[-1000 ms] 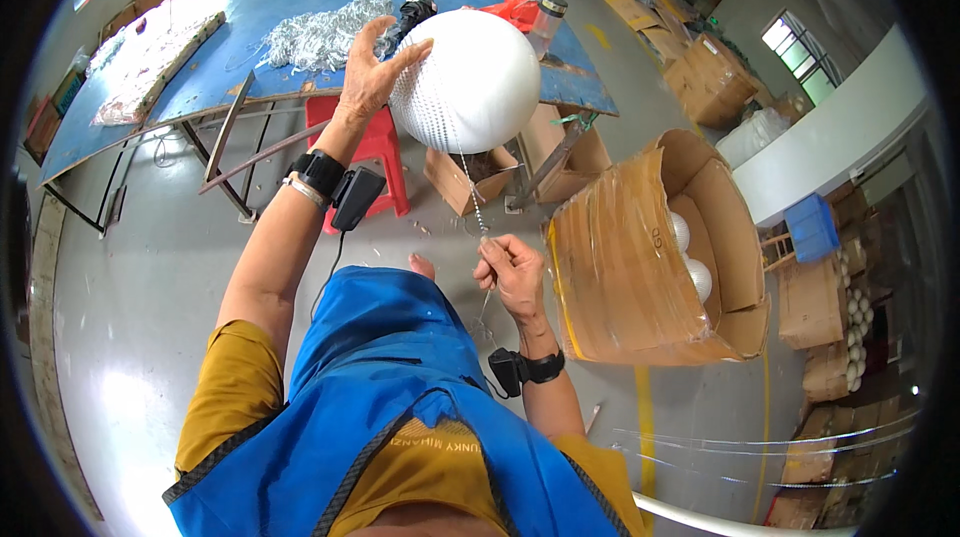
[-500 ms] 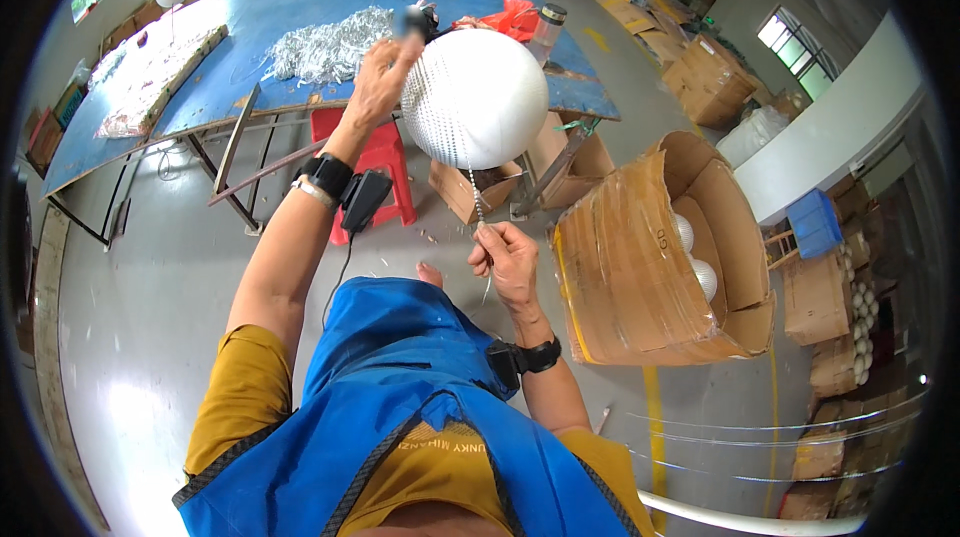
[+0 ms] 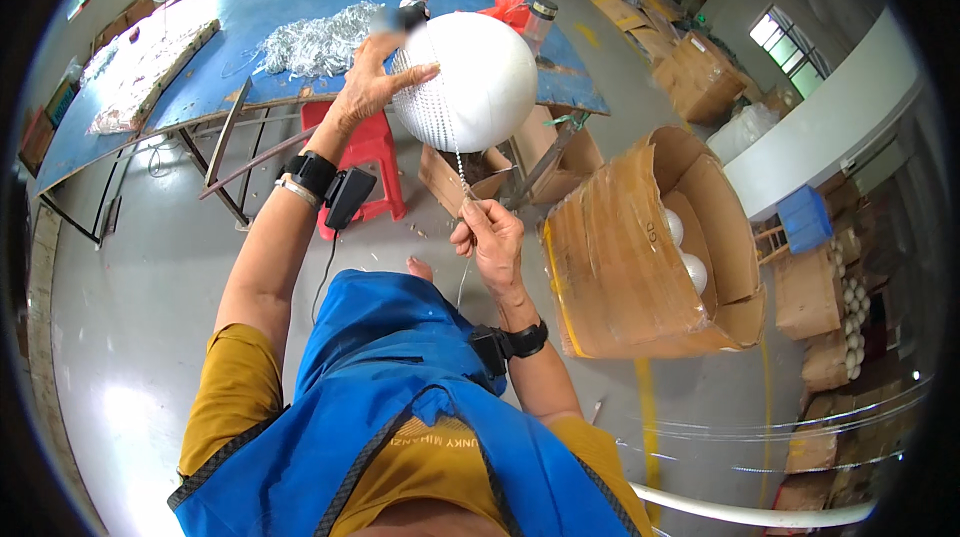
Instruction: Threading a wire through a white mesh sphere in an industrial setting.
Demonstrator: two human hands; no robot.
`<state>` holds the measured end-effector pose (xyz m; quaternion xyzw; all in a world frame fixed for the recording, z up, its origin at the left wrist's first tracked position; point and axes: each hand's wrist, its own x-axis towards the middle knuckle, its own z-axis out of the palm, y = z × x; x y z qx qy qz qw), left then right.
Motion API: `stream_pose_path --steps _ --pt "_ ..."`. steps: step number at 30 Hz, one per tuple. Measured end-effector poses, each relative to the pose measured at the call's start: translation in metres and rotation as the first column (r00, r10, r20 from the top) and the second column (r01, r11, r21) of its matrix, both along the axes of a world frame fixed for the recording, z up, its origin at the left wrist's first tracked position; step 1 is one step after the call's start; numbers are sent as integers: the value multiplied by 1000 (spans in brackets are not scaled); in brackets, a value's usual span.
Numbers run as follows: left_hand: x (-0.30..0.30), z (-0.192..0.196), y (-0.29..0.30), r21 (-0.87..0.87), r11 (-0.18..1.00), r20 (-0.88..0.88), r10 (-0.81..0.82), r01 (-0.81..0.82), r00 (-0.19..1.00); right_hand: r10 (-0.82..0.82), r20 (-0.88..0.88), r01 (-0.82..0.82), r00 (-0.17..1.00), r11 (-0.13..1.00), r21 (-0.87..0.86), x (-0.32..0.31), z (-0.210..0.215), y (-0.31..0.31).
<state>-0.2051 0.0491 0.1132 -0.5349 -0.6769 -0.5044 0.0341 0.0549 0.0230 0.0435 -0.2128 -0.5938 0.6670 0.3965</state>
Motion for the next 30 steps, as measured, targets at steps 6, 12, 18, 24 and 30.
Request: stream_pose_path --steps 6,12,18,24,30 --pt "8 2 1 298 954 -14 31 -26 999 -15 31 14 999 999 36 -13 9 1" --pt "12 6 1 265 964 -59 18 -2 998 -4 -31 4 1000 1000 -11 -22 4 7" --pt "13 1 -7 125 991 -106 -26 40 994 -29 -26 29 999 1000 -7 -30 6 12" --pt "23 18 -11 -73 997 -152 3 -14 988 -27 -23 27 999 1000 -10 -31 10 12" --pt "7 14 -3 84 996 -24 -1 3 1000 0 76 -3 997 999 37 6 17 -24"
